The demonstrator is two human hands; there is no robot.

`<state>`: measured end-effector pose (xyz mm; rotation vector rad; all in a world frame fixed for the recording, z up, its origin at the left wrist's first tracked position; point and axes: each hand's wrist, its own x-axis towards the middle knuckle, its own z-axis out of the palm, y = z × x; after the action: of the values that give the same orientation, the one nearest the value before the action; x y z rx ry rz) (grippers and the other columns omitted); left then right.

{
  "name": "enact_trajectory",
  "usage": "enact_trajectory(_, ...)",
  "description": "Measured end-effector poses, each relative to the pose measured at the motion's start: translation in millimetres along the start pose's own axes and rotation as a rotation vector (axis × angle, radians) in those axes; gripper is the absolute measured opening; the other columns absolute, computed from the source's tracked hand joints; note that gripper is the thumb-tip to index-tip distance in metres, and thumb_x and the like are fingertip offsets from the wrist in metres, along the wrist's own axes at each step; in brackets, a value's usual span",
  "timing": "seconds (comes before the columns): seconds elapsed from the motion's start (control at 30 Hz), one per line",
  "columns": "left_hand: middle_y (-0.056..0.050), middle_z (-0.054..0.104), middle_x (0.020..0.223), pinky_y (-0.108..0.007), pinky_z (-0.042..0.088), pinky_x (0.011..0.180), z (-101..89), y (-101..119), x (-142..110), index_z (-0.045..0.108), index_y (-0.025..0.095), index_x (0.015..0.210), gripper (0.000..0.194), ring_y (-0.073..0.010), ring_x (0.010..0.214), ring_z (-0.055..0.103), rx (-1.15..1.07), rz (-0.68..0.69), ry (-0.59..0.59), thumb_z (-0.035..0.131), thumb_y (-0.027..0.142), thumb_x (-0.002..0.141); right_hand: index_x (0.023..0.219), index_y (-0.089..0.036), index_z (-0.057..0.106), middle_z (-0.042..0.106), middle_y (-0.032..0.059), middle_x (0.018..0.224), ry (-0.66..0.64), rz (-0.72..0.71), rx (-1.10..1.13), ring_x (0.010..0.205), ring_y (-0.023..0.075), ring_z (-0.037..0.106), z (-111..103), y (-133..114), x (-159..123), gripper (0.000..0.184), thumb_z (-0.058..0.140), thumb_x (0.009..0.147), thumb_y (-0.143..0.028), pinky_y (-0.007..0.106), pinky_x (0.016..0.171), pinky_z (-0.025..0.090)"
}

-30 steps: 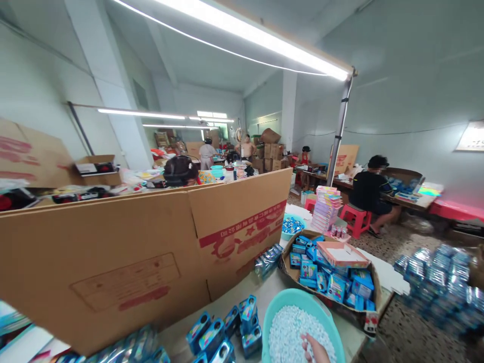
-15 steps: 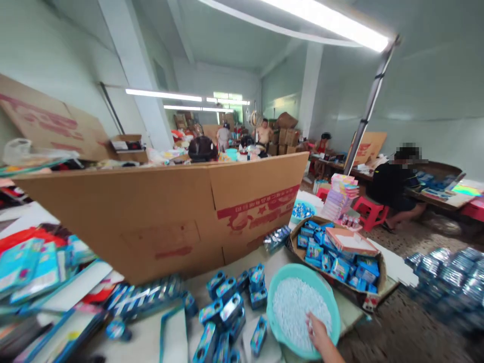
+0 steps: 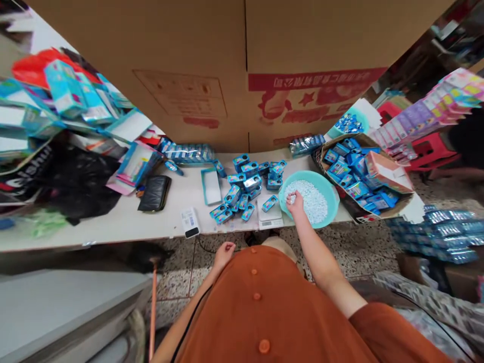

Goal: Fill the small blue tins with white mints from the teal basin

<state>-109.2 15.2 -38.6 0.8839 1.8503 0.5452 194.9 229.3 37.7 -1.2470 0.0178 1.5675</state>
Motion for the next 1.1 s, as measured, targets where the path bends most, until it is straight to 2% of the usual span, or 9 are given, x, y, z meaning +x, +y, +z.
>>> enact_trajectory(0.13, -0.004, 0.066, 0.070, -0.032, 0.049, 0.072, -1.9, -16, -10, 0.060, 0.019, 0.071, 0.030, -0.0192, 0.071, 0.062, -0.037, -0.053, 0.009, 0.060, 0.047, 0.062, 0.061, -0.022, 0.027, 0.035, -0.0088, 0.044, 0.052, 0.050, 0.089, 0.032, 0.0043, 0.029, 22, 8, 11, 0.032, 0.035, 0.090, -0.033, 0.014, 0.027, 0.017)
enact_trajectory(0.23, -0.004, 0.066, 0.072, -0.031, 0.049, 0.071, -2.4, -29, -16, 0.060, 0.018, 0.073, 0.035, -0.0194, 0.073, 0.062, -0.063, -0.094, 0.023, 0.061, 0.051, 0.061, 0.060, -0.022, 0.026, 0.031, -0.0100, 0.043, 0.044, 0.036, 0.070, 0.031, 0.0044, 0.026, 26, 17, 17, 0.037, 0.039, 0.090, -0.039, 0.016, 0.027, 0.017)
enact_trajectory(0.4, -0.005, 0.064, 0.072, -0.030, 0.047, 0.069, 0.6, -41, -22, 0.059, 0.018, 0.073, 0.042, -0.0186, 0.071, 0.060, -0.123, -0.131, 0.038, 0.059, 0.056, 0.057, 0.060, -0.022, 0.028, 0.037, -0.0088, 0.046, 0.019, -0.026, 0.032, 0.035, 0.0044, 0.033, 28, 27, 21, 0.042, 0.044, 0.087, -0.050, 0.016, 0.030, 0.022)
enact_trajectory(0.7, -0.003, 0.064, 0.068, -0.031, 0.047, 0.070, -2.6, -23, -29, 0.059, 0.018, 0.071, 0.036, -0.0182, 0.069, 0.060, -0.108, -0.175, 0.061, 0.064, 0.051, 0.059, 0.059, -0.022, 0.027, 0.041, -0.0080, 0.047, 0.072, -0.191, -0.111, 0.039, 0.0055, 0.040, 43, 38, 24, 0.048, 0.041, 0.084, -0.061, 0.018, 0.036, 0.033)
enact_trajectory(0.87, -0.004, 0.065, 0.069, -0.031, 0.049, 0.070, -7.0, -14, -32, 0.059, 0.018, 0.070, 0.034, -0.0188, 0.071, 0.061, -0.100, -0.178, 0.057, 0.065, 0.050, 0.061, 0.057, -0.022, 0.030, 0.046, -0.0058, 0.046, 0.093, -0.289, -0.180, 0.043, 0.0070, 0.048, 48, 44, 21, 0.048, 0.044, 0.082, -0.060, 0.018, 0.040, 0.038)
enact_trajectory(1.1, -0.003, 0.065, 0.067, -0.031, 0.049, 0.069, -8.0, -11, -31, 0.058, 0.018, 0.068, 0.034, -0.0184, 0.070, 0.061, -0.107, -0.180, 0.086, 0.066, 0.050, 0.061, 0.053, -0.022, 0.030, 0.042, -0.0065, 0.042, 0.094, -0.339, -0.220, 0.045, 0.0080, 0.051, 54, 46, 18, 0.048, 0.045, 0.082, -0.058, 0.020, 0.048, 0.046)
